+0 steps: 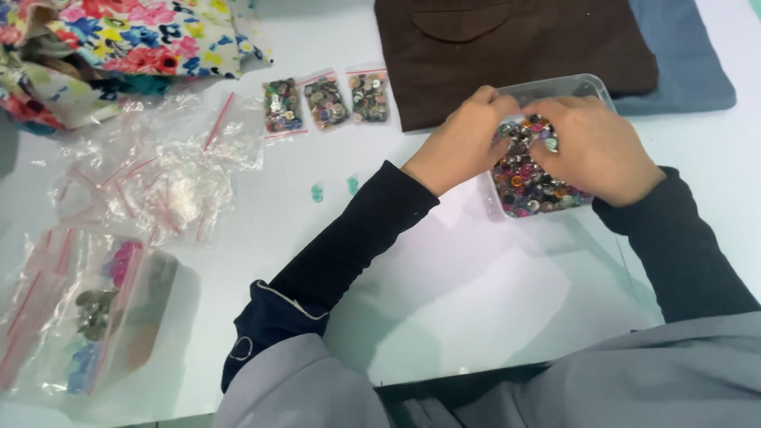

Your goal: Sorting various colored buttons from a large container into smaller plastic zip-lock bags.

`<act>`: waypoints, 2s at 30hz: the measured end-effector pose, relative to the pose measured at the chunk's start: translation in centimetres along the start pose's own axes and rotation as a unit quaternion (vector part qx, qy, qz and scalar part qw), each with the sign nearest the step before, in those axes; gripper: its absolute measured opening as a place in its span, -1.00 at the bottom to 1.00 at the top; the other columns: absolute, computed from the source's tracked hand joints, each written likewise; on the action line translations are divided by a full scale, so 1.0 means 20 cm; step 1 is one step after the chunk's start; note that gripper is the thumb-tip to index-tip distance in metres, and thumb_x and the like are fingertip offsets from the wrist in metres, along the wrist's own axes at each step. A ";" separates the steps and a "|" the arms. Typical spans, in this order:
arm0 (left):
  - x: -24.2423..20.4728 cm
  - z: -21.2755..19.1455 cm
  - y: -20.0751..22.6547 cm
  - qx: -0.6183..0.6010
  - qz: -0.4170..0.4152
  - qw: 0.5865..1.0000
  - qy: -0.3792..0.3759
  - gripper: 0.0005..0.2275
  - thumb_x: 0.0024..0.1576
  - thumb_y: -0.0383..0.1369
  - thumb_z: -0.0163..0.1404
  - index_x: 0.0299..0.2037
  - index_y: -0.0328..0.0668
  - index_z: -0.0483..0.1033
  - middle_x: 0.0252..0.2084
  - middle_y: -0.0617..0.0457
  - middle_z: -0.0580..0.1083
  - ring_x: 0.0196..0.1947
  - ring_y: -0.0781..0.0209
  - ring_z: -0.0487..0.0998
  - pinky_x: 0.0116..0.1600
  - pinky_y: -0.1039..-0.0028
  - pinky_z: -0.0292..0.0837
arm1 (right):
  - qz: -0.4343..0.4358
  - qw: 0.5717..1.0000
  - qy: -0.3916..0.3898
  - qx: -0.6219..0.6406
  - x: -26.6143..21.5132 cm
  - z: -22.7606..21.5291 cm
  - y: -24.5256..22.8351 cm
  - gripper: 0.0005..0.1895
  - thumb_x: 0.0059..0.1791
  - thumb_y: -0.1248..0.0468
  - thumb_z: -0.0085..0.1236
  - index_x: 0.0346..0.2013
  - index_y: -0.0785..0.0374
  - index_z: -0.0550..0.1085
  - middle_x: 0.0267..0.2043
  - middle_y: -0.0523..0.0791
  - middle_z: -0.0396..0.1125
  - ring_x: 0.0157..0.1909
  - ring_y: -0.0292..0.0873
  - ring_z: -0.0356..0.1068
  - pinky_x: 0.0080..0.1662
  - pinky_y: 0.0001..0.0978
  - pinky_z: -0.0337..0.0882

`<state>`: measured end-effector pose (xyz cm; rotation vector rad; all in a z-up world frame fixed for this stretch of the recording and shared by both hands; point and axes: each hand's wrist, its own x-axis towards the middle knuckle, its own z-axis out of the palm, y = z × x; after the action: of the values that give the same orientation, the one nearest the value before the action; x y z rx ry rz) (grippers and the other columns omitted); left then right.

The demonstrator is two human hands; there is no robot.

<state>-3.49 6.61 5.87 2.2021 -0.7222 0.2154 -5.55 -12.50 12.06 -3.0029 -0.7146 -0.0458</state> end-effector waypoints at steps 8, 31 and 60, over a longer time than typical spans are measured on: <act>0.16 0.50 -0.15 0.321 -0.032 0.943 -0.081 -0.83 0.06 -0.53 0.10 -0.46 0.08 0.59 -0.43 0.12 0.54 -0.44 0.11 0.61 -0.40 0.38 0.51 | 0.033 0.975 -0.201 0.085 0.04 0.30 0.36 -0.03 -0.24 0.05 0.41 0.43 -0.01 0.20 0.32 -0.01 0.21 0.29 0.09 0.24 0.27 -0.04 0.24; 0.13 0.40 -0.13 0.269 0.026 0.963 -0.021 -0.79 0.03 -0.60 0.06 -0.16 -0.13 0.52 -0.48 0.03 0.58 -0.55 -0.10 0.59 -0.51 0.22 0.45 | 0.003 0.987 0.032 0.154 0.03 0.20 0.42 -0.77 0.14 0.24 0.10 0.06 0.19 0.57 -0.39 -0.04 0.48 -0.41 -0.03 0.41 -0.23 -0.10 0.32; -0.01 -0.12 0.00 -0.094 0.079 0.982 0.146 -0.93 0.13 -0.36 0.04 -0.23 -0.08 0.49 -0.21 0.12 0.43 -0.25 0.27 0.48 -0.07 0.46 0.42 | -0.083 0.983 0.067 0.150 0.09 0.11 0.08 -0.86 0.04 0.44 0.05 -0.16 0.28 0.55 -0.36 -0.09 0.45 -0.43 -0.06 0.38 -0.25 -0.17 0.34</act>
<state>-3.58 8.48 7.44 1.8838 -0.7209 0.5196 -3.14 -12.96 9.91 -2.6226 -0.8682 -0.1343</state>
